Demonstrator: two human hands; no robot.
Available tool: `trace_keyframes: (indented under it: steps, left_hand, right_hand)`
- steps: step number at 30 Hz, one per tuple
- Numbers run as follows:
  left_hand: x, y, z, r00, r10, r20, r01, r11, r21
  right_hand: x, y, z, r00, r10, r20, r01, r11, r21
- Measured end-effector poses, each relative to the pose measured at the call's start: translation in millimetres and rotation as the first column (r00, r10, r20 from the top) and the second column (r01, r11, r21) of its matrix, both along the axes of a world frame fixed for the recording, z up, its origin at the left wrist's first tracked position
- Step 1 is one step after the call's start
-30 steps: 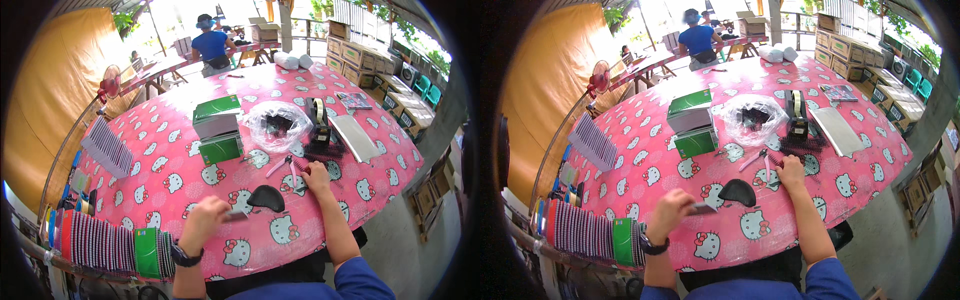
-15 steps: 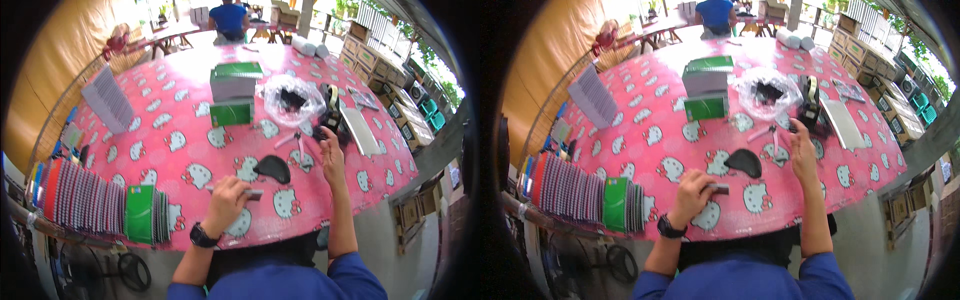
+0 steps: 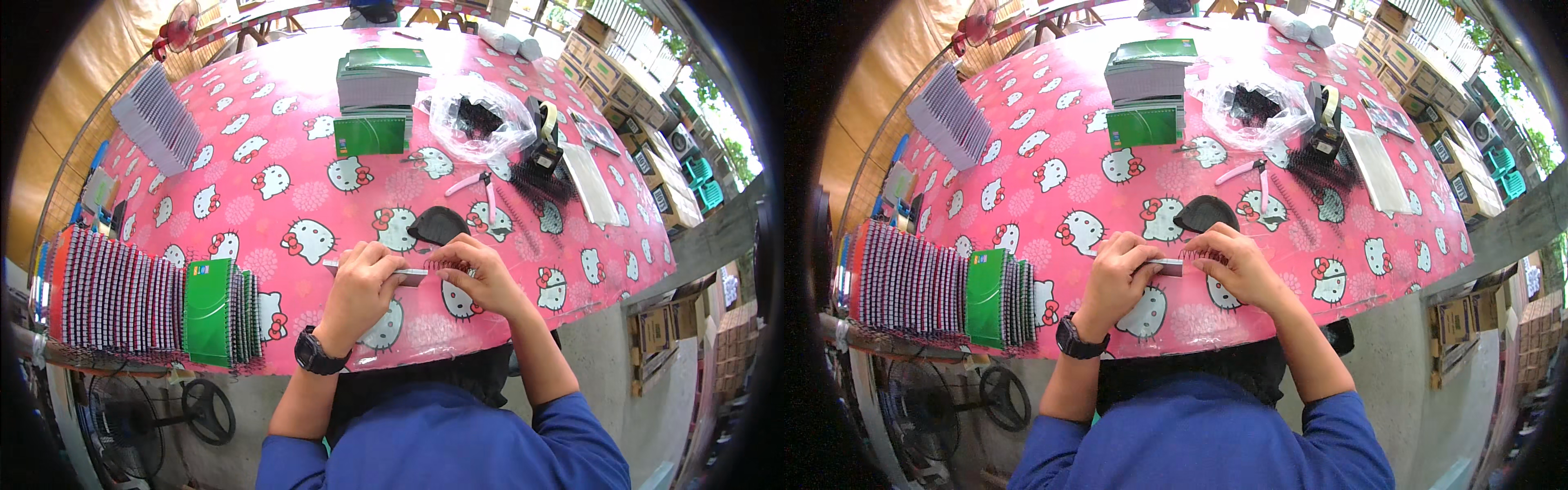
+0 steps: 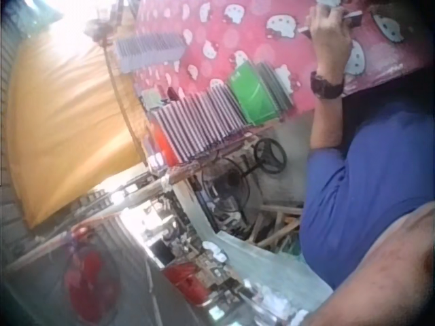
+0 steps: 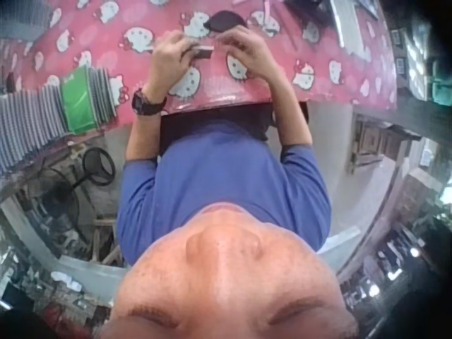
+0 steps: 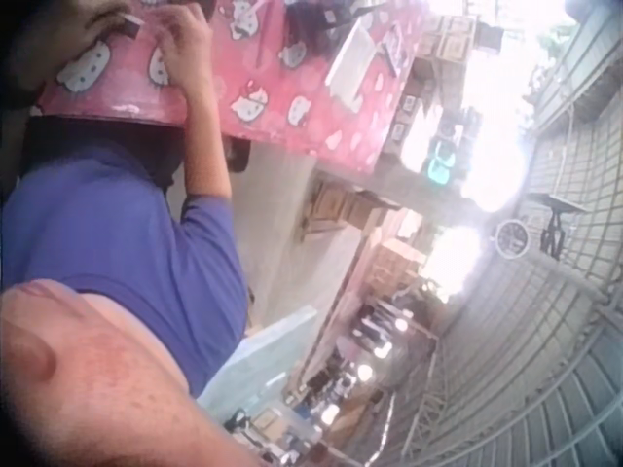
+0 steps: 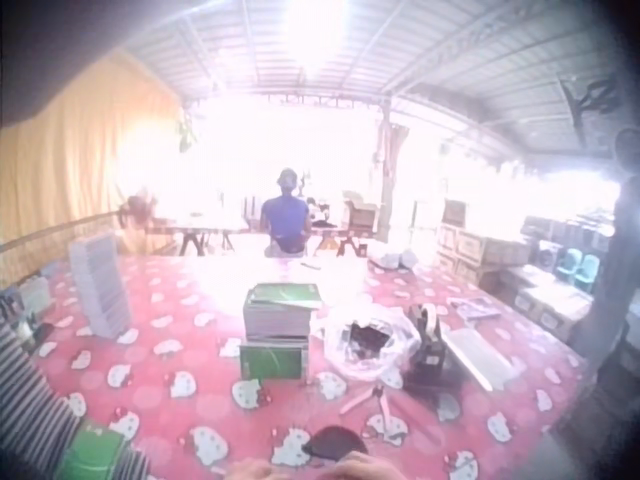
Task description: The person is manually threading a plastic spiral coil through the holes of green notebooks and then placing the finished notebooks into stacks on the table.
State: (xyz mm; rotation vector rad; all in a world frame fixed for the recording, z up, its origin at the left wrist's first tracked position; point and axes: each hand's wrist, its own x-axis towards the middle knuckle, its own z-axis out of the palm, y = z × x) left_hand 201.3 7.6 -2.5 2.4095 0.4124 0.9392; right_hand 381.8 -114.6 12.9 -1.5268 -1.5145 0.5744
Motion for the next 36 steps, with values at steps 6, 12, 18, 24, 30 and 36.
trace_keyframes:
  steps: [6, 12, 18, 24, 30, 36]
  left_hand:
    - [-0.8, 0.8, -1.8, 1.0, -0.006, -0.022, 0.005, 1.0, -0.013]
    - [1.3, 3.3, 2.3, 0.999, -0.017, -0.05, 0.016, 1.0, -0.019]
    - [2.2, 2.2, 4.6, 0.999, 0.011, -0.046, -0.011, 1.0, 0.008]
    - [13.7, -10.8, 1.7, 0.999, -0.001, -0.04, 0.004, 0.996, 0.088]
    - [7.4, -7.7, 0.3, 0.985, -0.068, -0.16, 0.09, 0.987, 0.135]
    - [1.8, -5.4, 2.7, 0.981, -0.144, -0.13, 0.162, 0.976, 0.143]
  right_hand:
    - [3.8, 6.7, -4.5, 1.0, 0.008, -0.007, -0.008, 0.999, 0.048]
    - [8.6, 8.9, -5.2, 0.972, 0.057, 0.228, -0.091, 0.985, 0.144]
    - [6.9, 2.2, -2.7, 0.993, 0.101, 0.064, -0.095, 0.992, -0.087]
    - [7.2, 3.2, 9.4, 0.993, 0.116, 0.013, -0.111, 0.977, -0.182]
    - [53.4, 42.9, -5.5, 0.903, -0.059, 0.427, -0.023, 0.983, 0.184]
    - [81.7, 58.6, -28.0, 0.856, 0.363, 0.368, -0.29, 0.927, -0.239]
